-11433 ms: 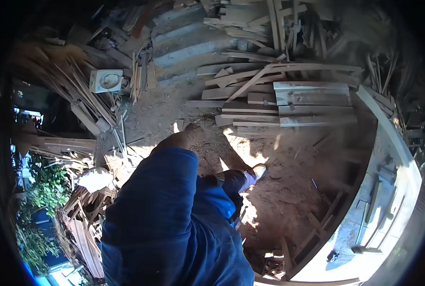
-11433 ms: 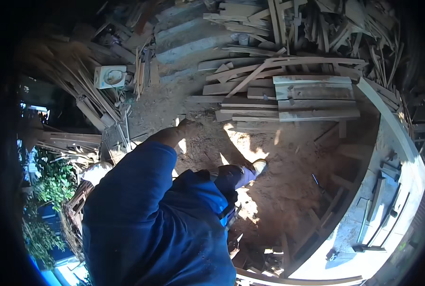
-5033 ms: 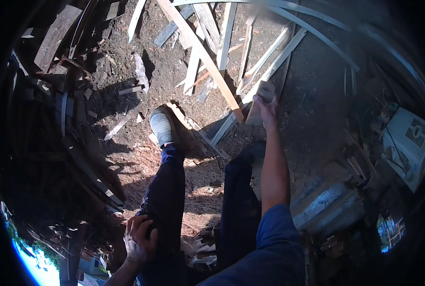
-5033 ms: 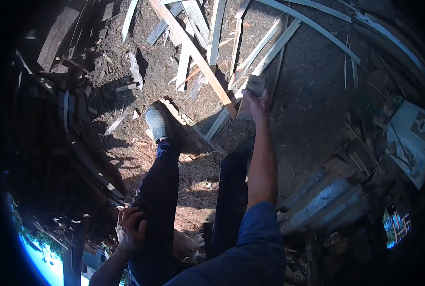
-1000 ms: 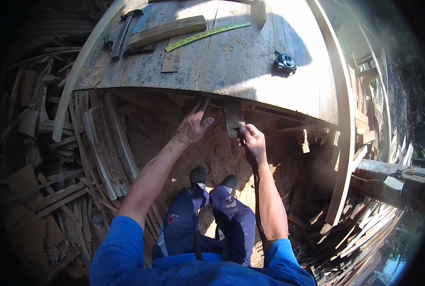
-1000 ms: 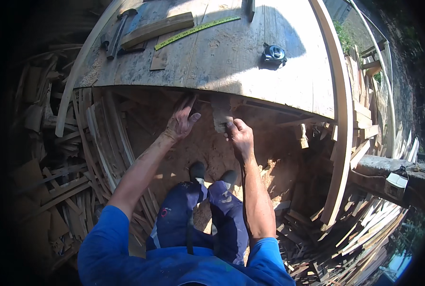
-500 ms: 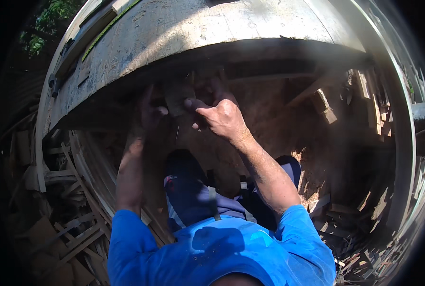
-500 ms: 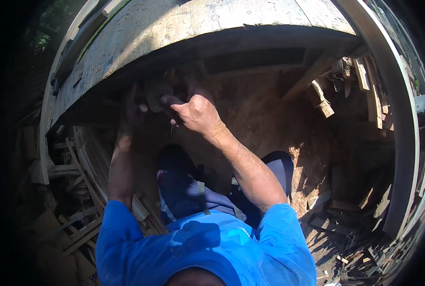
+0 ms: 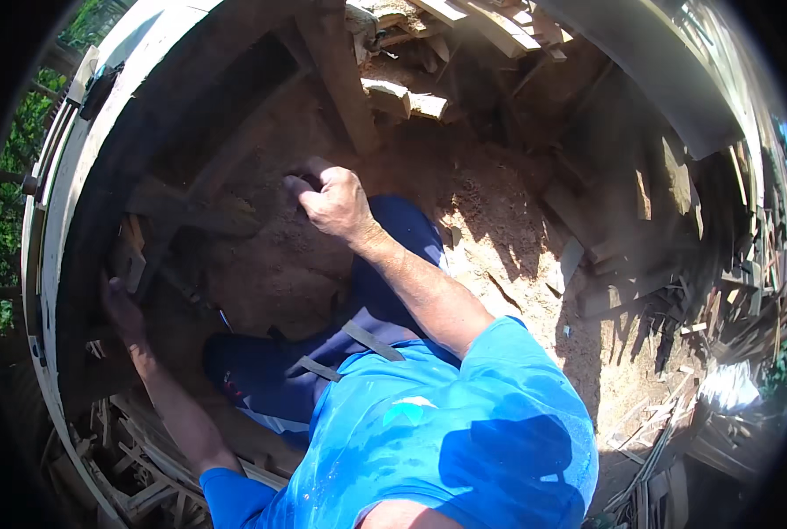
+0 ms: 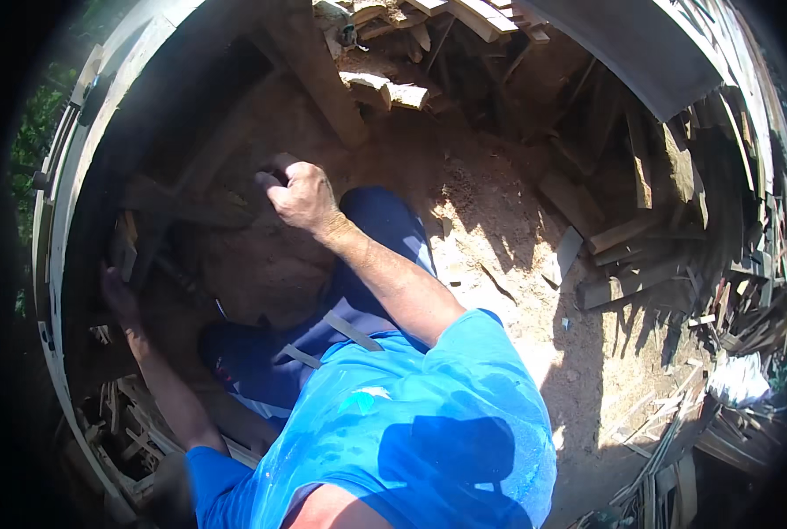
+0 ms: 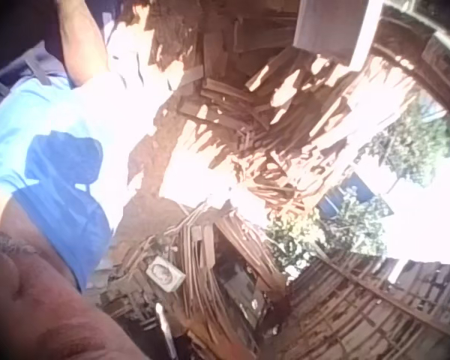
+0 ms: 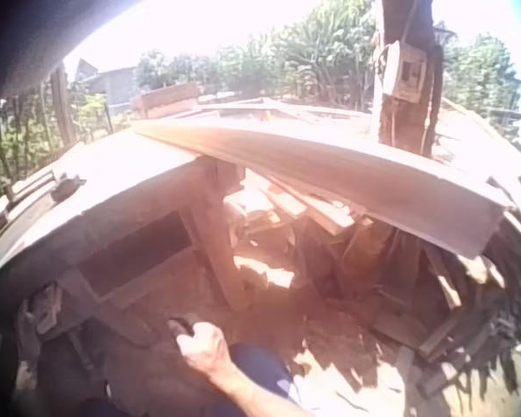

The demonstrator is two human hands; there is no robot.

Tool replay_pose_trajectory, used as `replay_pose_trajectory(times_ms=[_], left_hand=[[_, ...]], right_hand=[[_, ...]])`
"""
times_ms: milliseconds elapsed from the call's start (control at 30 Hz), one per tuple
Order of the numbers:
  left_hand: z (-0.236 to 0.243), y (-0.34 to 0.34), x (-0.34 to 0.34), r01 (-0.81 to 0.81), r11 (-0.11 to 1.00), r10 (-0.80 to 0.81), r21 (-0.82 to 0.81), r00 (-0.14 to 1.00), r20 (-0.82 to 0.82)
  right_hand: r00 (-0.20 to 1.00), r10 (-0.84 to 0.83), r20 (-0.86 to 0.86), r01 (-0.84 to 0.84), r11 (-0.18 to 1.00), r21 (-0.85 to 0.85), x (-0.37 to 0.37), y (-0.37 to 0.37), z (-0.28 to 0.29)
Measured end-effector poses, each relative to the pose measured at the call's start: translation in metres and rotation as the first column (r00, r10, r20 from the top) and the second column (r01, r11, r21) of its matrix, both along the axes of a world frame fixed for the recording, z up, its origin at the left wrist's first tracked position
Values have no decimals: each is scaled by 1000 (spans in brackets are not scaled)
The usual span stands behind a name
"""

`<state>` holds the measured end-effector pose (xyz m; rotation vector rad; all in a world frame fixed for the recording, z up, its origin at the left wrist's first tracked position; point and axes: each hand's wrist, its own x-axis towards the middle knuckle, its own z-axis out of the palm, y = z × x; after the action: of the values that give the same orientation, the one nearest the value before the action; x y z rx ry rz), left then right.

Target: The person measures a wooden block with a tape measure and fits it into a structure underneath a workbench while surrounded by wood scraps.

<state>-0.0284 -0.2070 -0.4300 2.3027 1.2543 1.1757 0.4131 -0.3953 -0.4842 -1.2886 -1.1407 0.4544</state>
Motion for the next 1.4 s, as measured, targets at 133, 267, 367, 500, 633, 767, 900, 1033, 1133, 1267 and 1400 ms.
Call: replay_pose_trajectory(times_ms=[133, 267, 367, 500, 633, 767, 900, 1033, 1133, 1267, 1400], left_hand=[[-35, 37, -13, -21, 999, 20, 46, 1000, 9], [-49, 59, -69, -79, 963, 115, 257, 985, -129], [-62, 64, -57, -37, 948, 95, 317, 981, -169], [-35, 69, -73, -77, 942, 137, 326, 977, -165], [-30, 48, -26, -155, 986, 158, -60, 985, 62], [-20, 36, -2, -137, 987, 145, -78, 984, 104], [0, 15, 30, -163, 979, 171, -123, 983, 59], [-9, 24, 5, -154, 985, 158, -73, 985, 63], [-13, 5, 5, -201, 959, 222, -199, 971, 92], [61, -53, 130, -248, 960, 261, -128, 960, 99], [62, -47, 108, -75, 985, 117, -154, 951, 287]], right_hand=[[838, -456, 300, 531, 557, -638, 134, -135, -181], [912, -64, 406, 410, 82, -908, 102, -230, -283], [822, -66, 565, 568, 144, -810, 73, -267, -331], [832, -300, 467, 552, 354, -755, 72, -230, -289], [785, -458, 418, 619, 544, -566, 107, -198, -216], [852, -519, 71, 484, 729, -483, 119, -158, -137], [903, -353, 246, 409, 881, -239, 83, -125, -44], [967, -104, 232, 102, 995, 21, 23, -76, 16], [933, -5, 360, -36, 994, 106, -35, -34, 54], [870, -111, 479, -52, 948, 315, -25, -33, 134], [793, -274, 544, 18, 903, 430, -38, 2, 194]])
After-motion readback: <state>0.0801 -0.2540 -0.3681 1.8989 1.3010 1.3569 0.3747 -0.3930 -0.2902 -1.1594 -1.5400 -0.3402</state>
